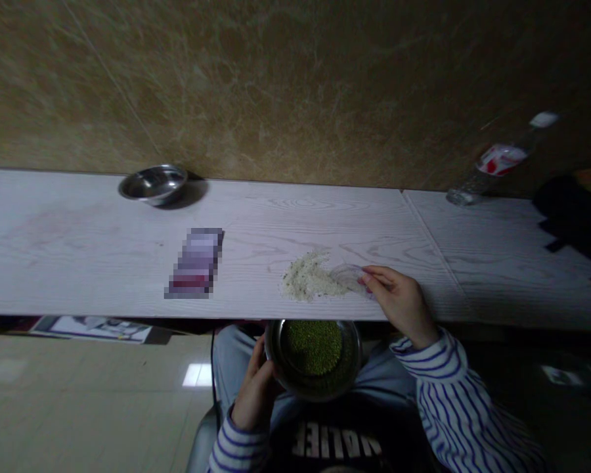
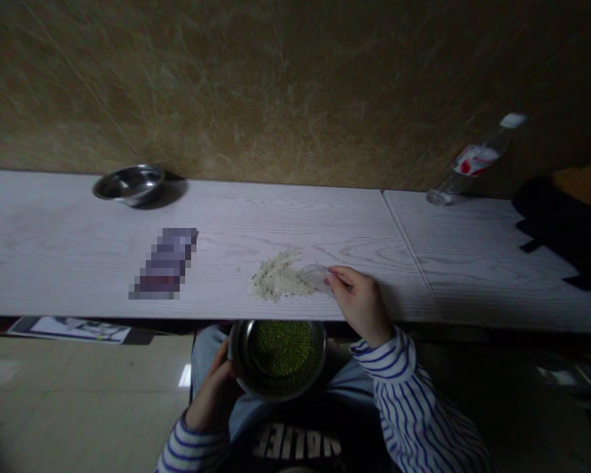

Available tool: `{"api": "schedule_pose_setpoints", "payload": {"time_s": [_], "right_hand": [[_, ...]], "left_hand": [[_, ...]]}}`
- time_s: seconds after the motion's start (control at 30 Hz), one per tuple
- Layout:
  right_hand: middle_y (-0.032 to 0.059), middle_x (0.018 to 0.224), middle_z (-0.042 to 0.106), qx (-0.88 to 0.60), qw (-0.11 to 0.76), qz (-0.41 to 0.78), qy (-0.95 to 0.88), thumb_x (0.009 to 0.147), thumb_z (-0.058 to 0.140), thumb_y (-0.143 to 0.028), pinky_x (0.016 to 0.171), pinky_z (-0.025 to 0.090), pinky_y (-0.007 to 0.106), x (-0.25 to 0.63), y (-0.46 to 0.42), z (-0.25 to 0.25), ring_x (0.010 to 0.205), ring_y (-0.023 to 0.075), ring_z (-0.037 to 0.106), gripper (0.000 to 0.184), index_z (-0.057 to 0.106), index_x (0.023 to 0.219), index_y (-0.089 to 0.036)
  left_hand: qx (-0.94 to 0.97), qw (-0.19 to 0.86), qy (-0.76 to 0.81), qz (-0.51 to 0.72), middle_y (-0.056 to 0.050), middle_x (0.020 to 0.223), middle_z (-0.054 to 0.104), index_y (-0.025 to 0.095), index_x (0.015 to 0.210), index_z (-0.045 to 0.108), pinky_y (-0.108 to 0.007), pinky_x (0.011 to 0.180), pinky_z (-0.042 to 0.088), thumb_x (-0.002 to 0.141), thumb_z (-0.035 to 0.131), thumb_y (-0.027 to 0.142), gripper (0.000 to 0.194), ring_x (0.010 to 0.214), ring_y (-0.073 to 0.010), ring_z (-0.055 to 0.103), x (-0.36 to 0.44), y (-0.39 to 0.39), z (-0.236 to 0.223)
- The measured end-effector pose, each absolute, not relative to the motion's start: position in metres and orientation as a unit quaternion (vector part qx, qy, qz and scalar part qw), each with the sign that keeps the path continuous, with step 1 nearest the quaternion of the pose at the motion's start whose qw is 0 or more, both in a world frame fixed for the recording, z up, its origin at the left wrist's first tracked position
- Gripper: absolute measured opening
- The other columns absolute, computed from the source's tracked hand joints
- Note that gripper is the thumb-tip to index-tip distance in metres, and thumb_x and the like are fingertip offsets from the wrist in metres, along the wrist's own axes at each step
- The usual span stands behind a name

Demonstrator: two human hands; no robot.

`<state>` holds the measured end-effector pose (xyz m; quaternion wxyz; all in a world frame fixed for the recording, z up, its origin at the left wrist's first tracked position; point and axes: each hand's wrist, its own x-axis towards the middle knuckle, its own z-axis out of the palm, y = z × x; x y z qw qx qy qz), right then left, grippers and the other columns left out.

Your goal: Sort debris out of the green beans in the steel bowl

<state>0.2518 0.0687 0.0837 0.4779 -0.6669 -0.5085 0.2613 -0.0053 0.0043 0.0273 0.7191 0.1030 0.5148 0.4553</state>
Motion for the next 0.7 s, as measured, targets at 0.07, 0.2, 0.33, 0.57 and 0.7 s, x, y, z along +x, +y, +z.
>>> {"api": "schedule_pose_setpoints", "payload": {"time_s": [0.07,0.2,0.33,0.57,0.7], "right_hand": [[0.0129,0.088,0.078,-0.661,0.483,0.277,-0.503,0.078,0.066,-0.042,0.075,0.062,0.04,0.247,0.068,0.082,0.08,0.0269,0.076,0.033,0.073,0.095,-0.015],[0.0121,0.088,0.078,-0.656,0.481,0.286,-0.507,0.079,0.067,-0.043,0.074,0.062,0.039,0.24,0.067,0.082,0.081,0.0268,0.076,0.032,0.073,0.095,-0.016],[0.0122,0.087,0.078,-0.651,0.471,0.287,-0.522,0.08,0.065,-0.042,0.076,0.061,0.041,0.237,0.065,0.085,0.08,0.0268,0.075,0.032,0.073,0.096,-0.016],[0.0124,0.094,0.078,-0.653,0.45,0.275,-0.543,0.083,0.063,-0.039,0.081,0.06,0.043,0.237,0.061,0.083,0.086,0.0272,0.075,0.031,0.074,0.101,-0.017],[0.0124,0.095,0.078,-0.648,0.451,0.273,-0.55,0.084,0.062,-0.039,0.08,0.06,0.043,0.237,0.058,0.083,0.086,0.027,0.075,0.031,0.074,0.102,-0.016]], "left_hand": [[0.103,0.713,0.522,0.457,-0.002,0.084,0.067,0.021,0.135,0.048,-0.027,0.053,0.046,0.06,0.069,0.017,0.078,0.064,-0.0166,0.057,-0.005,0.004,0.028],[0.11,0.704,0.539,0.449,-0.001,0.082,0.065,0.021,0.135,0.049,-0.028,0.054,0.047,0.06,0.067,0.017,0.077,0.067,-0.0177,0.056,-0.004,0.004,0.028],[0.119,0.705,0.536,0.448,0.0,0.081,0.064,0.021,0.131,0.051,-0.026,0.051,0.044,0.06,0.066,0.018,0.073,0.064,-0.0166,0.055,-0.004,0.003,0.028],[0.123,0.711,0.535,0.44,-0.004,0.092,0.067,0.022,0.13,0.051,-0.027,0.053,0.046,0.061,0.068,0.019,0.071,0.071,-0.0187,0.059,-0.003,0.003,0.028],[0.116,0.714,0.529,0.443,-0.002,0.088,0.068,0.022,0.128,0.052,-0.028,0.053,0.047,0.058,0.069,0.019,0.072,0.066,-0.0174,0.059,-0.002,0.003,0.028]]}}
